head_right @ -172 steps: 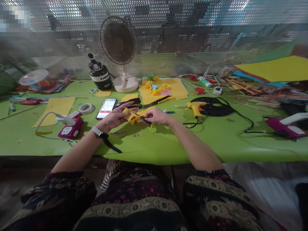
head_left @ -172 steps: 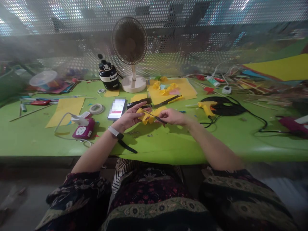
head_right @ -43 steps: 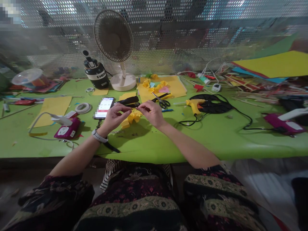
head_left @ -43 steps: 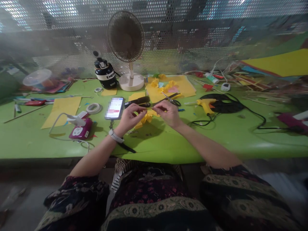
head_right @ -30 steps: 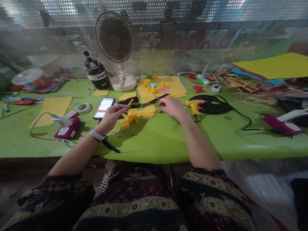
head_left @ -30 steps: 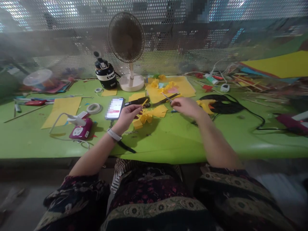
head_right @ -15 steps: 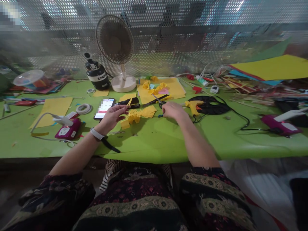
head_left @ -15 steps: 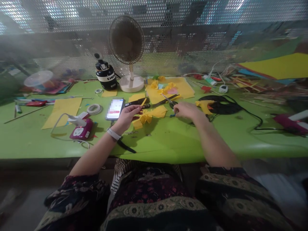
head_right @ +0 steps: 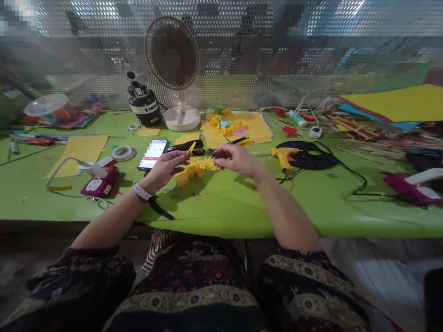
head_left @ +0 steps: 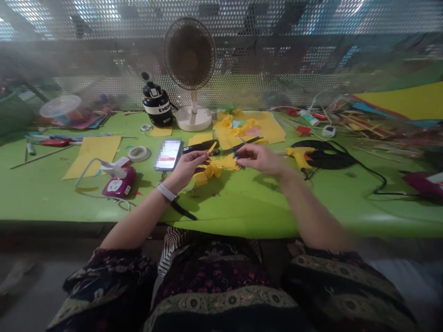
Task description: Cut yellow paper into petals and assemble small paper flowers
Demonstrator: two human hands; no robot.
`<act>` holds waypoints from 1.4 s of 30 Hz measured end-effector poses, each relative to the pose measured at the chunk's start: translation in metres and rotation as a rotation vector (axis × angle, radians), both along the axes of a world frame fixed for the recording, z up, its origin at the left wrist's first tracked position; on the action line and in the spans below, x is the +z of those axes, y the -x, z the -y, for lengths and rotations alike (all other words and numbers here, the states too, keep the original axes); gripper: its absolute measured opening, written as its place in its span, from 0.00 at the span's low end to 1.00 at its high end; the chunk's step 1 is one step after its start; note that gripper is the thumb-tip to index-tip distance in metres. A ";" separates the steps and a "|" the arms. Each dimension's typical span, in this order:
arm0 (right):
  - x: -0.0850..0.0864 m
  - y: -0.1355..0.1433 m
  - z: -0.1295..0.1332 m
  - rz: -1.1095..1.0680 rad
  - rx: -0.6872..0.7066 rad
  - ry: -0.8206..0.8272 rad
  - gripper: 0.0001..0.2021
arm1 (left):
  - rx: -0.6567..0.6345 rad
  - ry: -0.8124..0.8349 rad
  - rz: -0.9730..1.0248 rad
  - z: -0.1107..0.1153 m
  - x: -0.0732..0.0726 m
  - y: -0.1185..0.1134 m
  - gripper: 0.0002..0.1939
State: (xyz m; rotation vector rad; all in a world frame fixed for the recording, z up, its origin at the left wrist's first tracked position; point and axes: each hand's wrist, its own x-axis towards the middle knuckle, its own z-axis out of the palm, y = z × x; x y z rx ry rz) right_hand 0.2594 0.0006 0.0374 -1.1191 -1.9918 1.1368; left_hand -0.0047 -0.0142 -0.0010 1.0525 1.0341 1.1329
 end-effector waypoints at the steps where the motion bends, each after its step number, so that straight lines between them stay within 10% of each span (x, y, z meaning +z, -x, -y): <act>1: -0.004 0.011 0.004 0.011 0.003 -0.029 0.13 | -0.004 -0.003 0.005 0.000 -0.001 0.000 0.10; 9: -0.031 0.043 0.009 0.077 -0.098 -0.175 0.09 | -0.064 -0.003 0.037 0.000 -0.002 0.000 0.10; 42: -0.036 0.038 0.004 0.106 -0.034 -0.314 0.12 | -0.092 -0.036 0.067 0.002 0.002 0.000 0.11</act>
